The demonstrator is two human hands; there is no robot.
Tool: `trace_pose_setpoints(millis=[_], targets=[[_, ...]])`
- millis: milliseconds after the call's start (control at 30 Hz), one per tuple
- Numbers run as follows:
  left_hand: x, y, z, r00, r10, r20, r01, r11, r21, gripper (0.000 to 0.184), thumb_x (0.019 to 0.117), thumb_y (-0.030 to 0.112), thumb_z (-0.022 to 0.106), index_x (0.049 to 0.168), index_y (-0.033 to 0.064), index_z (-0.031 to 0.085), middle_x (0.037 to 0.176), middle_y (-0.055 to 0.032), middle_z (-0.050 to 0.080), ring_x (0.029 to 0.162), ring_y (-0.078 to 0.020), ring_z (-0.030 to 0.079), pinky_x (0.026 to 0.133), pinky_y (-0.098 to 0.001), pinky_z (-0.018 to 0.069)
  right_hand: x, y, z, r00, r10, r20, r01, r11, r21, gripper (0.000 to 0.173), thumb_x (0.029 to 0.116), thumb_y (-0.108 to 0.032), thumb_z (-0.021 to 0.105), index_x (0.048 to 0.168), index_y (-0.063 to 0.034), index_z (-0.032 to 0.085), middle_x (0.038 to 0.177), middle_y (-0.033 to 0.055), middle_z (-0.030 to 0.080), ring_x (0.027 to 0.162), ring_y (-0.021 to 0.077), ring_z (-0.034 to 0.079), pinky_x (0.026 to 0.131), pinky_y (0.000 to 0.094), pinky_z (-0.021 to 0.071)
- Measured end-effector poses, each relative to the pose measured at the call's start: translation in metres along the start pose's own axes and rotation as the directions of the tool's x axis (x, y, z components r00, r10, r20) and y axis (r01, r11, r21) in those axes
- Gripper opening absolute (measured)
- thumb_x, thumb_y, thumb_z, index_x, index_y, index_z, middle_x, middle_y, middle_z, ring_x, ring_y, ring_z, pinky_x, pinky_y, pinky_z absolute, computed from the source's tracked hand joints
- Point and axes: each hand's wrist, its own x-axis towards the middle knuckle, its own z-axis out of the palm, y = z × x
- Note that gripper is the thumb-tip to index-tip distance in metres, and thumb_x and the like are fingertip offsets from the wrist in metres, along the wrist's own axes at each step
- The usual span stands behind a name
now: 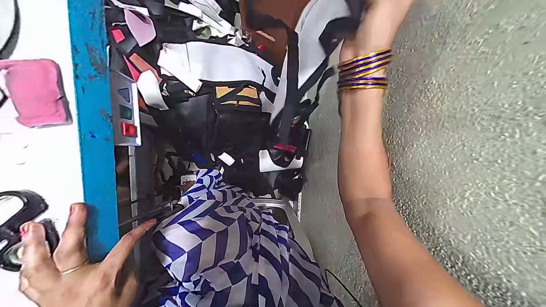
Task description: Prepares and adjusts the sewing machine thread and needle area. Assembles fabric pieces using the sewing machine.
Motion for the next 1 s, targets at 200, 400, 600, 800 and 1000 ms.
trace_pose_setpoints(millis=[200,400,600,800,1000], targets=[[0.001,0.003,0.003,0.999,-0.016,-0.046,0.016,1.0,-0.009,0.036,0.0835,0.02,0.052,0.109,0.0235,0.076,0.157,-0.0375,0.033,0.14,-0.0738,0.013,0.106,-0.0807,0.0194,-0.079,0.106,-0.054,0.929,0.286,0.234,-0.174,0.897,-0.406,0.031,0.0917,0.007,0.053,0.12,0.0097,0.065,0.119,0.0166,0.068,0.103,0.0118,0.064,0.089,0.0273,0.0518],[0.007,0.007,0.004,0.995,0.023,-0.101,-0.025,0.999,-0.023,0.031,0.0762,0.015,0.055,0.098,0.0172,0.078,0.154,-0.0362,0.038,0.14,-0.0741,0.015,0.104,-0.0824,0.0213,-0.172,0.054,-0.055,0.815,0.577,0.062,-0.58,0.81,0.091,0.027,0.0961,-0.002,0.037,0.112,-0.0099,0.057,0.104,0.0013,0.061,0.084,0.0112,0.062,0.071,0.0332,0.0541],[0.006,0.01,0.006,0.979,0.05,-0.2,-0.074,0.991,-0.11,0.089,0.0555,-0.01,0.073,0.14,0.0162,0.062,0.156,-0.0366,0.036,0.139,-0.072,0.024,0.102,-0.0874,0.0206,-0.227,-0.126,-0.019,0.91,0.285,0.301,-0.409,0.737,0.539,0.032,0.0997,0.0,0.037,0.099,-0.0112,0.068,0.092,0.0013,0.073,0.085,0.0122,0.072,0.079,0.0311,0.0613],[0.0,0.092,0.012,0.957,-0.112,-0.268,-0.048,0.848,-0.528,0.097,0.0691,0.04,0.086,0.149,0.0005,0.049,0.155,-0.0233,0.045,0.148,-0.0486,0.034,0.114,-0.0782,0.0145,-0.275,-0.276,-0.033,0.863,-0.044,0.503,-0.299,0.757,0.581,0.037,0.1066,-0.006,0.033,0.122,-0.0094,0.065,0.104,0.0014,0.073,0.093,0.0102,0.072,0.086,0.0259,0.0599],[-0.043,0.104,-0.024,0.859,-0.168,-0.483,-0.194,0.768,-0.611,0.024,0.0828,0.017,0.075,0.1,0.0007,0.077,0.086,-0.0143,0.077,0.078,-0.0296,0.076,0.071,-0.0545,0.0582,-0.253,-0.282,-0.048,0.974,-0.199,0.112,0.117,0.856,0.504,0.033,0.1092,-0.006,0.032,0.134,-0.0104,0.054,0.118,0.0003,0.071,0.107,0.0128,0.071,0.096,0.0304,0.0578]])
